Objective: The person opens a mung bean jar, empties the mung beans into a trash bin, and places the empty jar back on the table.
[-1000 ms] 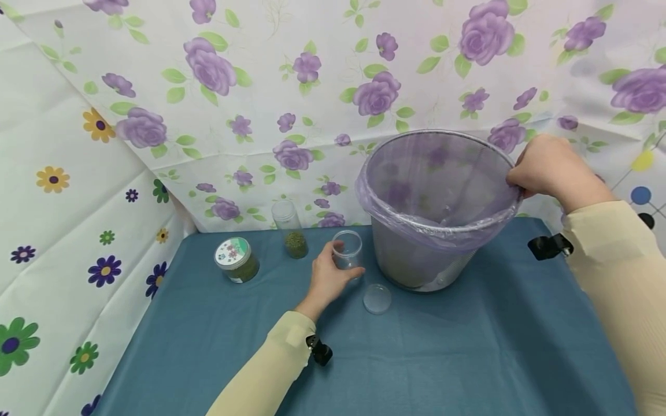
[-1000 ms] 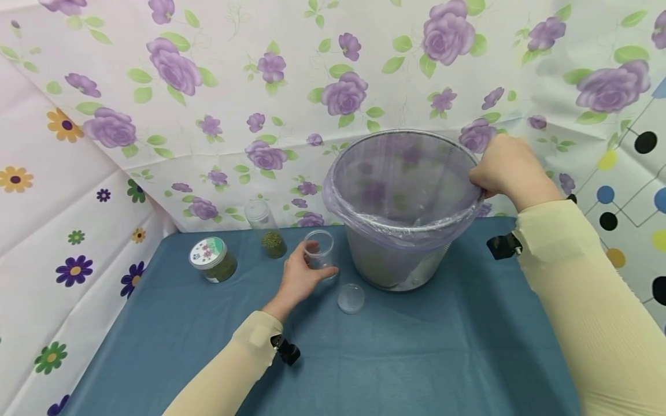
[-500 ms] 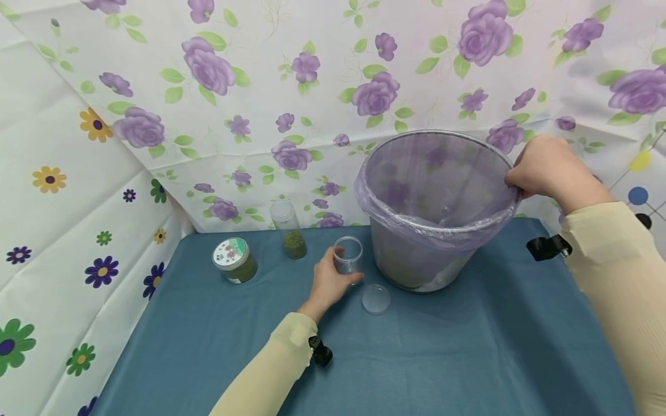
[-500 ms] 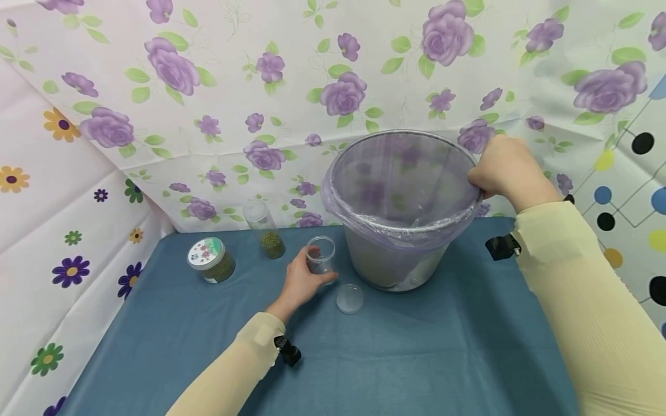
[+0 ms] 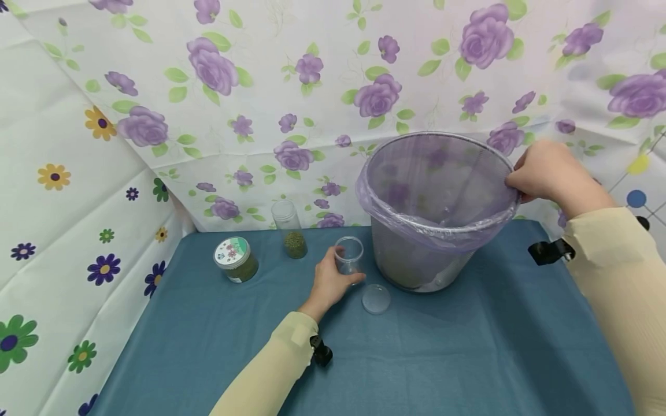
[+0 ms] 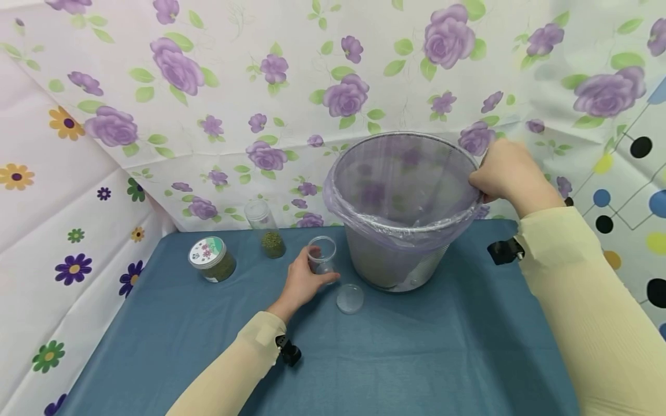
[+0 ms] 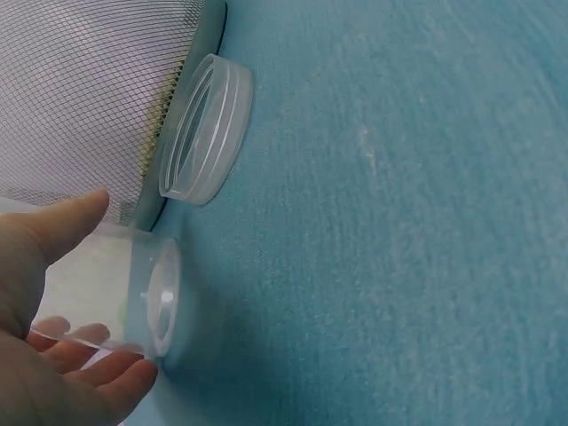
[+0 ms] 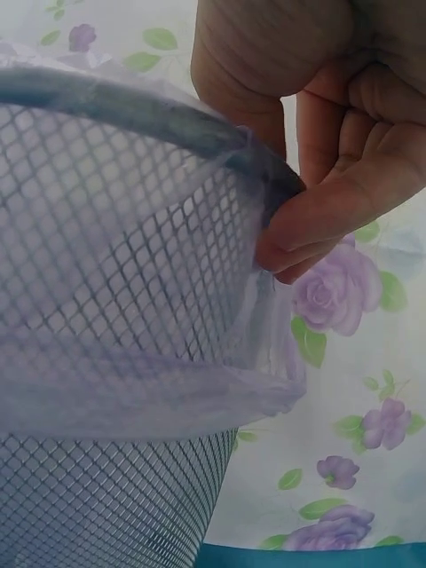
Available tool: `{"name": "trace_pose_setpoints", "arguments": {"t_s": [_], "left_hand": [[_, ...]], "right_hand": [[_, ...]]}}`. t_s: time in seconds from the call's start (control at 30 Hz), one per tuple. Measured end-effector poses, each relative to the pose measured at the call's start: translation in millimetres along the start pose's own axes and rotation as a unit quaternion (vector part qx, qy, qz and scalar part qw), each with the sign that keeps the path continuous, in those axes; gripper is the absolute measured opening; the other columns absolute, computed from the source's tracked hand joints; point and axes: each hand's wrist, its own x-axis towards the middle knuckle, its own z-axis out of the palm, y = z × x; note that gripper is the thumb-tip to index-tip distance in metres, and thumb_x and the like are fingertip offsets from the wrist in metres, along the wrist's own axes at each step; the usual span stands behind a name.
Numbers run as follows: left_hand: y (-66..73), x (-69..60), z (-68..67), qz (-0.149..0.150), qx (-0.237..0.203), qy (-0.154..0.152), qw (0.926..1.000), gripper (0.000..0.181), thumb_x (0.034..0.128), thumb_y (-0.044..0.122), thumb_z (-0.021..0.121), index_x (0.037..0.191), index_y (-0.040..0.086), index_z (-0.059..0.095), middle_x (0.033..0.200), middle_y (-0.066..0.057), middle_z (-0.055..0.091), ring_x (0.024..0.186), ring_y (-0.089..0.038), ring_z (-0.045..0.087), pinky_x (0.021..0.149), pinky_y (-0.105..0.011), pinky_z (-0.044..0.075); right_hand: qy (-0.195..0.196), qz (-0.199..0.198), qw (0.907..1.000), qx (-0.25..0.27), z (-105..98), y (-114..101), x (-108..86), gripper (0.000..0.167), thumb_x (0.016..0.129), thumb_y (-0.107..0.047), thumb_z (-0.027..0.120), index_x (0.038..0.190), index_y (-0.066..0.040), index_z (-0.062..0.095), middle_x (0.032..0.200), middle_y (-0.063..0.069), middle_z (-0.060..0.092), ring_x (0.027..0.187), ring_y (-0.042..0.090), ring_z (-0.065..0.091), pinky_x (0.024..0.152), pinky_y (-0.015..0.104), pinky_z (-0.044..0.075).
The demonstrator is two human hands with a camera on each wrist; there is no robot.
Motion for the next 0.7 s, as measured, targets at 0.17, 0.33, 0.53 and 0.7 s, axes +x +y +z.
{"name": "trace_pose_setpoints", "arguments": {"t_s": [0.17, 0.33, 0.53, 0.7], "left_hand": [[-1.8, -1.0, -5.8, -0.016, -0.02, -0.006, 0.9996, 0.104, 0.0589, 0.056, 0.081, 0.141, 0.019, 0.031, 0.129, -0.011, 0.055, 0.116, -0.023, 0.055, 0.092, -0.042, 0.049], [-1.6, -6.6, -14.4, -0.027, -0.04, -0.013, 0.9988, 0.108, 0.0569, 0.056, 0.082, 0.143, 0.02, 0.028, 0.137, -0.01, 0.048, 0.125, -0.026, 0.049, 0.096, -0.044, 0.047], [5.8, -24.2, -29.5, -0.017, -0.031, 0.001, 0.9994, 0.103, 0.0586, 0.059, 0.079, 0.142, 0.026, 0.029, 0.142, -0.002, 0.042, 0.131, -0.024, 0.043, 0.099, -0.044, 0.045], [8.8, -44.1, -44.4, -0.01, -0.025, 0.021, 0.9994, 0.097, 0.0613, 0.062, 0.076, 0.14, 0.03, 0.03, 0.144, 0.004, 0.039, 0.134, -0.02, 0.04, 0.103, -0.044, 0.043]], "right_hand": [[-0.013, 0.005, 0.9994, 0.032, 2, 4, -0.7, 0.05, 0.086, -0.041, 0.059, 0.095, 0.007, 0.071, 0.061, 0.008, 0.069, 0.057, 0.02, 0.067, 0.063, 0.046, 0.052], [-0.019, 0.02, 0.9987, 0.042, 3, 6, -5.3, 0.082, 0.081, -0.068, 0.05, 0.107, 0.008, 0.067, 0.065, 0.008, 0.07, 0.06, 0.021, 0.068, 0.067, 0.051, 0.051], [-0.003, 0.026, 0.9975, 0.066, 7, 11, -22.0, 0.099, 0.078, -0.078, 0.039, 0.121, 0.009, 0.057, 0.075, 0.011, 0.072, 0.064, 0.021, 0.069, 0.062, 0.047, 0.051], [0.045, 0.031, 0.9959, 0.072, 17, 13, -40.7, 0.096, 0.083, -0.075, 0.031, 0.127, 0.007, 0.053, 0.082, 0.016, 0.072, 0.062, 0.02, 0.068, 0.06, 0.048, 0.05]]}}
